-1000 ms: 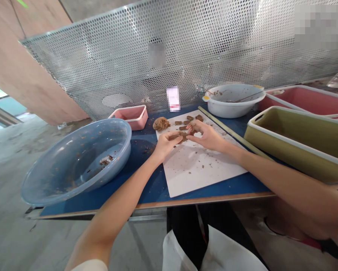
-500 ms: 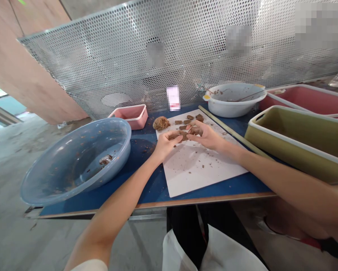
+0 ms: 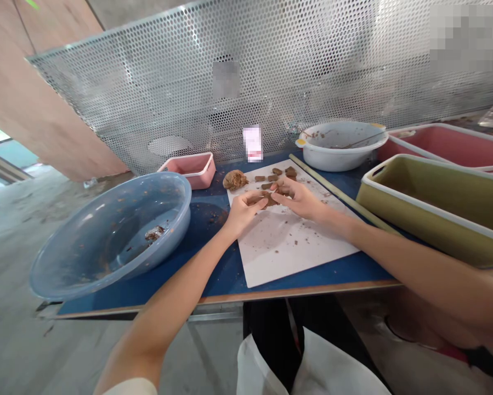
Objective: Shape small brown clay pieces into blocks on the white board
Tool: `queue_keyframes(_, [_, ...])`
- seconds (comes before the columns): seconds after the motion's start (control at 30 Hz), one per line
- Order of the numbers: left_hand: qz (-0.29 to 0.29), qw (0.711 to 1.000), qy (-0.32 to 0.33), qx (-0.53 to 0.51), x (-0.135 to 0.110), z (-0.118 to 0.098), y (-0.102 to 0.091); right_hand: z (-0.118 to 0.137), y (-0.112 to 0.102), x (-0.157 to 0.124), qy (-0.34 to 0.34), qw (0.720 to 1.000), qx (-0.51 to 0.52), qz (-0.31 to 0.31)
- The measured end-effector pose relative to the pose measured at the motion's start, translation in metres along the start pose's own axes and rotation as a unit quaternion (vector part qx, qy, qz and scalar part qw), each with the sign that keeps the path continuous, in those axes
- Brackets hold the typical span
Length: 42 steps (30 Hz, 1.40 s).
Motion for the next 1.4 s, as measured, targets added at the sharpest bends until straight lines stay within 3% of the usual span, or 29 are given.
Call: queue_keyframes(1.4, [-0.015, 0.999, -0.031, -0.029, -0.002, 0.004, -0.001, 0.013, 0.0, -0.002, -0.041, 0.991, -0.126, 0.022])
Point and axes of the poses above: each hand's wrist, its own x-axis towards the middle knuckle, its own y-axis out of the palm, z = x × y, the point moved 7 cm from there along x, towards the middle knuckle, and after that the axes turned 11 degrees about -x, right-handed, at the moved point
